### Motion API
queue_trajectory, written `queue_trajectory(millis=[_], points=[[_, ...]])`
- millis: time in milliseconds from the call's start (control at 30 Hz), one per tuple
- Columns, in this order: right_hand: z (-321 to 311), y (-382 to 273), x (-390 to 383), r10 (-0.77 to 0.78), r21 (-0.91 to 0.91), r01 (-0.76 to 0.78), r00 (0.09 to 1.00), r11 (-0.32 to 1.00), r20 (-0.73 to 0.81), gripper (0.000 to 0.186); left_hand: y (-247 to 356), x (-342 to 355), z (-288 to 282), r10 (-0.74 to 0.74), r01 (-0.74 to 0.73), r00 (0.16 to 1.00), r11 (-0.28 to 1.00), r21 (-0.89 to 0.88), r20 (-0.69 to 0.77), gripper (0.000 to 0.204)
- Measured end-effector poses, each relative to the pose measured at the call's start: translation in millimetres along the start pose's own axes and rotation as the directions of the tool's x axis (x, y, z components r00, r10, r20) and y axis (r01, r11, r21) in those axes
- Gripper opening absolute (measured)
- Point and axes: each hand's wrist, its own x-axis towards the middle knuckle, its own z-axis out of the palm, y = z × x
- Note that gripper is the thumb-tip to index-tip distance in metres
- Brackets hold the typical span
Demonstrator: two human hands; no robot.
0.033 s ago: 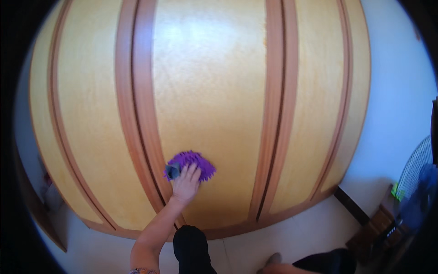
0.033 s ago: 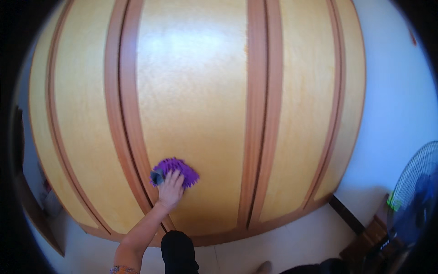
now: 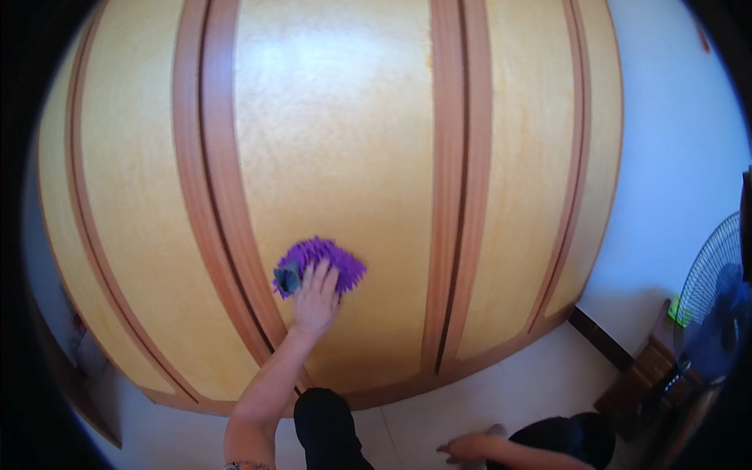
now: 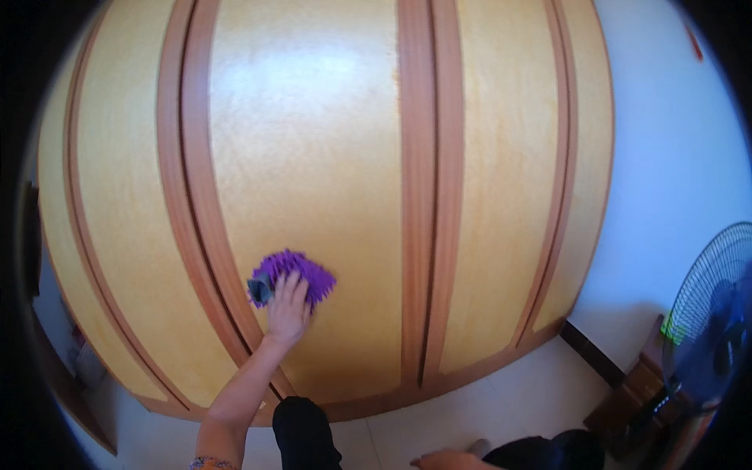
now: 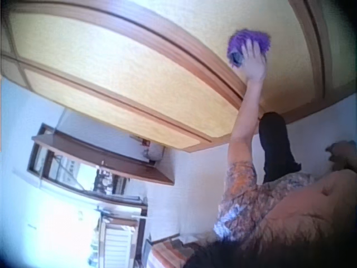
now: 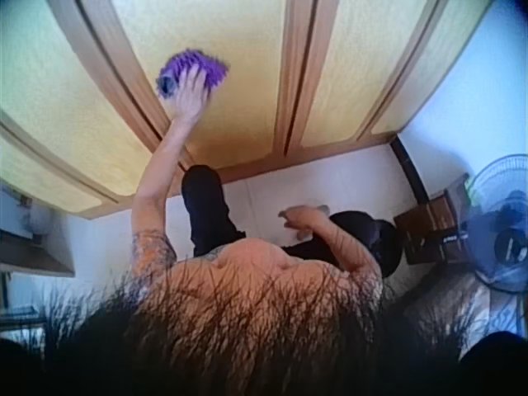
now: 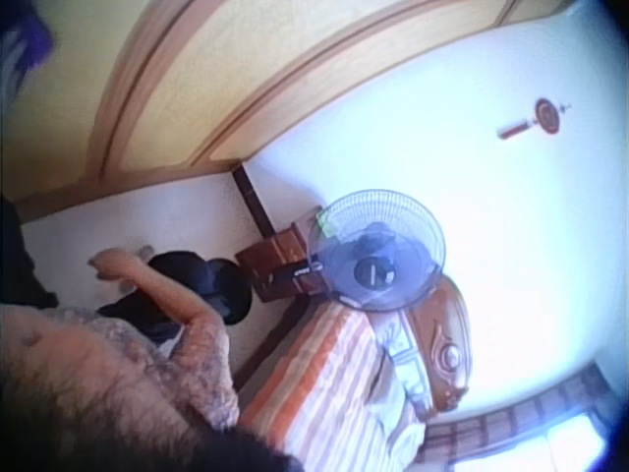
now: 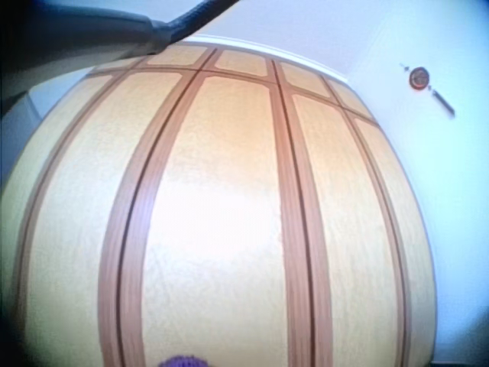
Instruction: The person wipes the surface of a large wooden cabinet using a purple microfiber cloth. They systematically clean the vertical panels and the horizontal trim, moving from the top to the bottom of the cabinet doors.
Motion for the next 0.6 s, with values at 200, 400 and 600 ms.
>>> queue_trajectory(millis=[200, 400, 600], points=[[-68, 40, 10, 0.024, -0.266, -0.112, 0.949, 0.958, -0.313, 0.043, 61, 217, -15, 0.022, -0.055, 0.933, 0.995, -0.08, -0.36, 0.048], [-64, 90, 31, -0.085, -0.104, 0.11, 0.973, 0.988, 0.213, 0.064, 147, 324, -2, 0.093, -0.124, 0.893, 0.991, -0.042, -0.44, 0.041], [-61, 161, 22, -0.021, -0.07, 0.018, 0.999, 0.997, -0.042, 0.049, 198, 191, 92, 0.374, -0.36, 0.919, 0.925, 0.123, -0.124, 0.044]])
